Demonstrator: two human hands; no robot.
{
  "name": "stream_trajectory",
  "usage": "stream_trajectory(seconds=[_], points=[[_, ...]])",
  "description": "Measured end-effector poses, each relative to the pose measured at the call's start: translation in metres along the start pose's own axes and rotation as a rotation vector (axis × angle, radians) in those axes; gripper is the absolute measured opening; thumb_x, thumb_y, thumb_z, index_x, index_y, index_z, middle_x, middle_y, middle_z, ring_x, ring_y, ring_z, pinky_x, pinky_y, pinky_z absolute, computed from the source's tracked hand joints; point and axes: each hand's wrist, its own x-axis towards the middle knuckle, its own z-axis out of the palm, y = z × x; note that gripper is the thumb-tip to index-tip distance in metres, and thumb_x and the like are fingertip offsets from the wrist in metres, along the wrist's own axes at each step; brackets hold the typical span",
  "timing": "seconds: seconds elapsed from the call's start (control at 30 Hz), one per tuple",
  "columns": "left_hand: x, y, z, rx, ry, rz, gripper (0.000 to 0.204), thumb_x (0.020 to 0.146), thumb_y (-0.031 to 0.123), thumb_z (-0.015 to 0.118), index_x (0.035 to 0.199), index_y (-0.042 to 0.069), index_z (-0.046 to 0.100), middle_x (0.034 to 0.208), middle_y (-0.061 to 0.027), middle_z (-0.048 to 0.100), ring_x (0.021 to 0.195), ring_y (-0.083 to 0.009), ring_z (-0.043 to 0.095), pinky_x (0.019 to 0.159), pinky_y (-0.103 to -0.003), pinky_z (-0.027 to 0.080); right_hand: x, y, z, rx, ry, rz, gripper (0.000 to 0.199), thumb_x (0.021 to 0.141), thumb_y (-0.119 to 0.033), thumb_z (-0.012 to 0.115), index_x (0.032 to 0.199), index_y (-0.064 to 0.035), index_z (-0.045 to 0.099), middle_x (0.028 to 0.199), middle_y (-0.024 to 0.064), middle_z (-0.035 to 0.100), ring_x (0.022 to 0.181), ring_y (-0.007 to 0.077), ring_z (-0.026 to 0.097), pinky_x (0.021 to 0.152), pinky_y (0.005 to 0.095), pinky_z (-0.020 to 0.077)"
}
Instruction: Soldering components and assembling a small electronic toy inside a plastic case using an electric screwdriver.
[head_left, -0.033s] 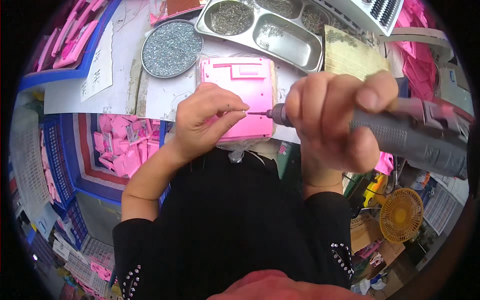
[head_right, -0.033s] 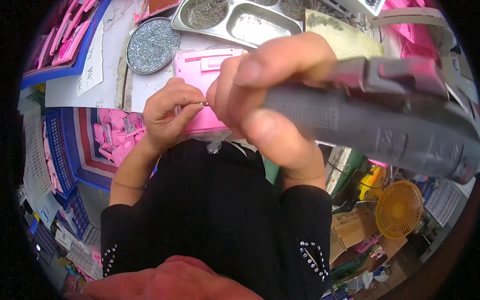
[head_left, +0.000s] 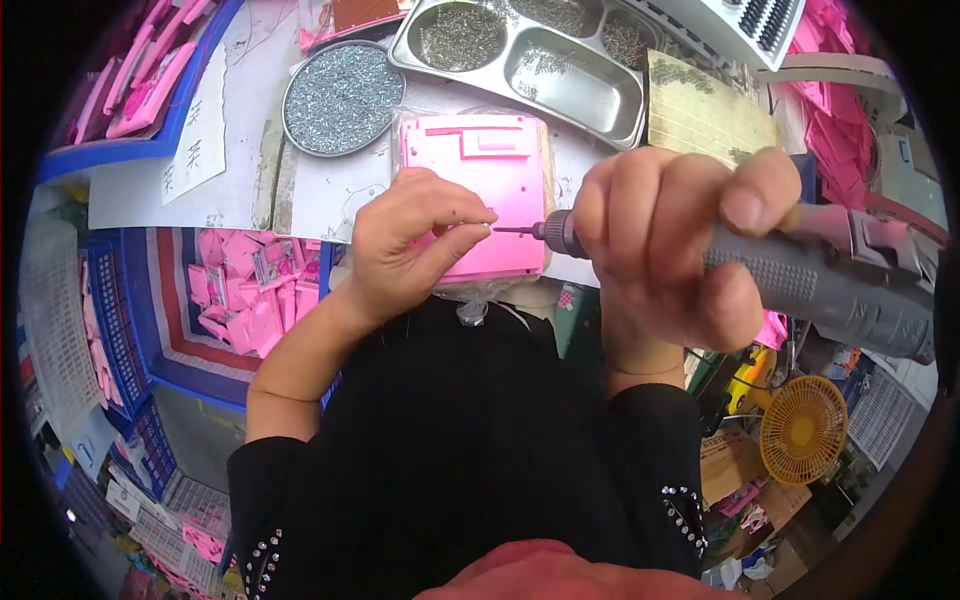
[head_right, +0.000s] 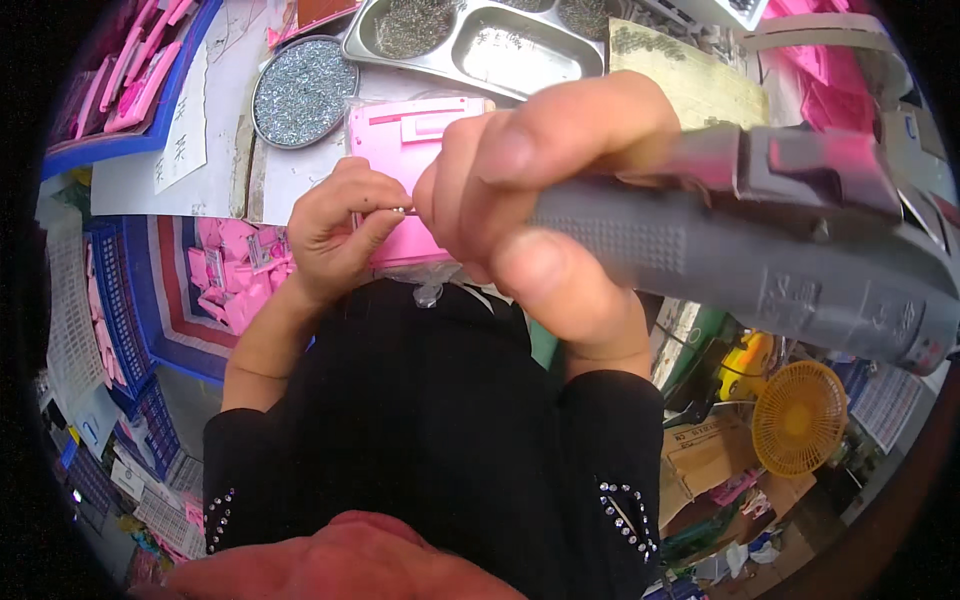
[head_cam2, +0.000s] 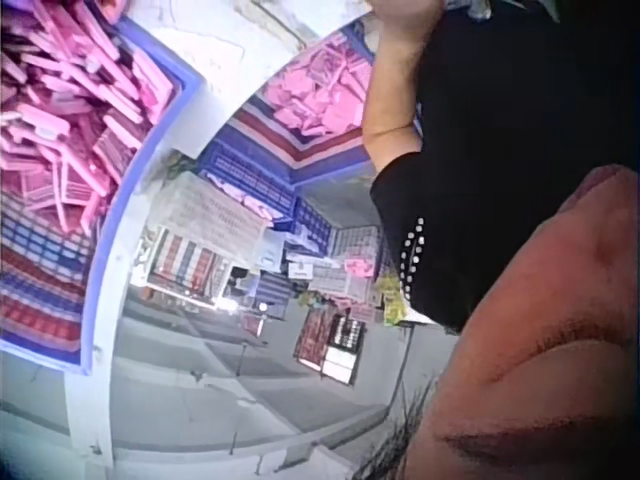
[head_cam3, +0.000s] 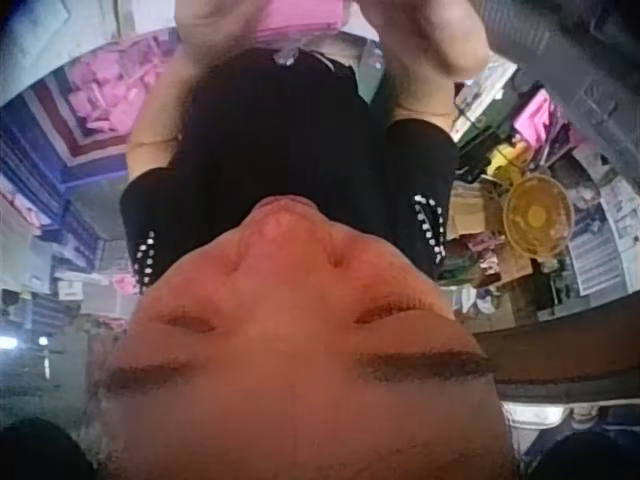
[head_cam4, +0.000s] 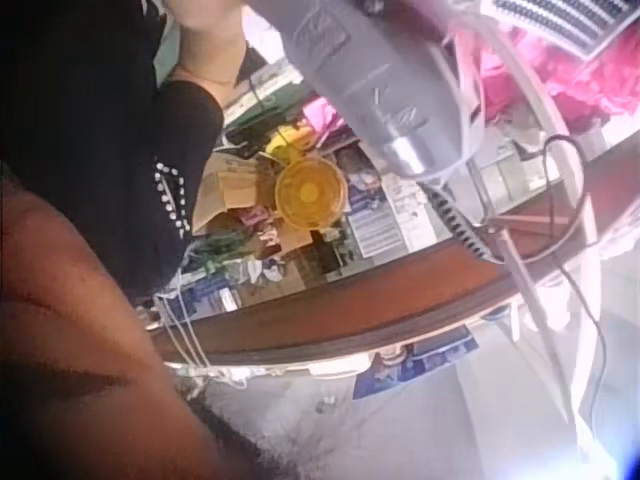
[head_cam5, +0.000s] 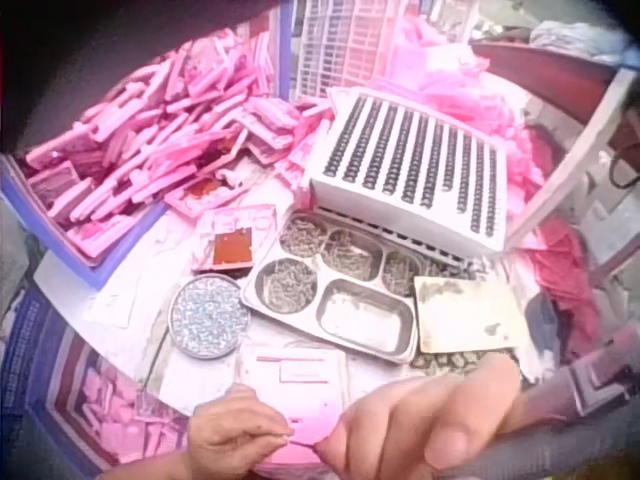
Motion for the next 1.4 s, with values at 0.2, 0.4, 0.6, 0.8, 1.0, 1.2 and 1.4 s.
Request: stream_trajectory(seconds=[0.2, 0.4, 0.6, 0.8, 1.0, 1.2, 1.4], points=[[-0.005, -0.007, 0.004, -0.011, 0.052, 0.130, 0.012, 0.082, 0.003, 0.079, 0.092, 0.004, 0.073, 0.088, -0.0069, 0.073, 0.070, -0.0174, 0.063, 0.074, -0.032, 0.045, -0.003, 0.005, 0.003, 0.038, -0.011, -0.034, 0.029, 0.096, -0.025, 0.064, 0.120, -0.0162, 0.050, 0.063, -0.0050, 0.050, 0.057, 0.0105, 0.051, 0.053, 0.0272, 0.0429], [-0.002, -0.009, 0.000, 0.129, 0.047, 0.256, 0.018, 0.077, 0.004, 0.082, 0.091, 0.007, 0.070, 0.085, -0.0048, 0.071, 0.069, -0.0194, 0.062, 0.072, -0.035, 0.042, -0.005, 0.006, 0.007, 0.059, 0.050, 0.008, 0.027, 0.096, -0.024, 0.065, 0.117, -0.0150, 0.050, 0.063, -0.0039, 0.050, 0.056, 0.0113, 0.050, 0.054, 0.0280, 0.0427], [-0.001, -0.011, 0.003, 0.292, 0.079, 0.324, 0.022, 0.075, 0.006, 0.084, 0.092, 0.008, 0.069, 0.083, -0.0032, 0.070, 0.068, -0.0189, 0.061, 0.070, -0.035, 0.040, -0.007, 0.009, 0.015, -0.066, 0.082, 0.038, 0.028, 0.095, -0.021, 0.066, 0.116, -0.0136, 0.049, 0.062, -0.0018, 0.048, 0.055, 0.0131, 0.048, 0.055, 0.0310, 0.0414], [0.000, -0.006, -0.001, 0.148, 0.029, 0.198, 0.015, 0.078, 0.004, 0.080, 0.084, 0.008, 0.067, 0.082, -0.0037, 0.068, 0.067, -0.0206, 0.059, 0.070, -0.036, 0.041, -0.012, 0.008, 0.009, 0.012, 0.144, 0.099, 0.029, 0.093, -0.021, 0.066, 0.113, -0.0114, 0.048, 0.062, -0.0009, 0.045, 0.055, 0.0144, 0.047, 0.056, 0.0322, 0.0413], [0.000, -0.020, -0.028, 0.241, 0.085, -0.010, 0.017, 0.083, 0.005, 0.073, 0.075, 0.004, 0.058, 0.070, -0.0043, 0.056, 0.063, -0.0257, 0.051, 0.066, -0.037, 0.041, -0.061, 0.006, -0.007, -0.178, 0.212, 0.132, 0.027, 0.093, -0.020, 0.066, 0.109, -0.0096, 0.046, 0.062, 0.0012, 0.045, 0.055, 0.0164, 0.047, 0.057, 0.0355, 0.0442], [0.008, -0.016, -0.005, 0.439, -0.290, 0.294, 0.018, 0.085, 0.009, 0.072, 0.076, 0.003, 0.057, 0.095, -0.0107, 0.069, 0.098, -0.0307, 0.067, 0.092, -0.045, 0.052, -0.090, 0.005, 0.000, -0.300, 0.191, 0.226, 0.025, 0.093, -0.017, 0.068, 0.105, -0.0099, 0.048, 0.062, 0.0040, 0.052, 0.055, 0.0169, 0.050, 0.060, 0.0369, 0.0492], [-0.002, -0.024, -0.002, 0.417, -0.325, 0.183, 0.016, 0.086, 0.007, 0.071, 0.076, 0.004, 0.058, 0.114, -0.0106, 0.072, 0.118, -0.0296, 0.066, 0.105, -0.050, 0.047, -0.090, 0.018, -0.010, -0.413, 0.021, 0.153, 0.019, 0.090, -0.008, 0.068, 0.097, -0.0085, 0.051, 0.062, 0.0067, 0.055, 0.053, 0.0209, 0.055, 0.056, 0.0382, 0.0513]])
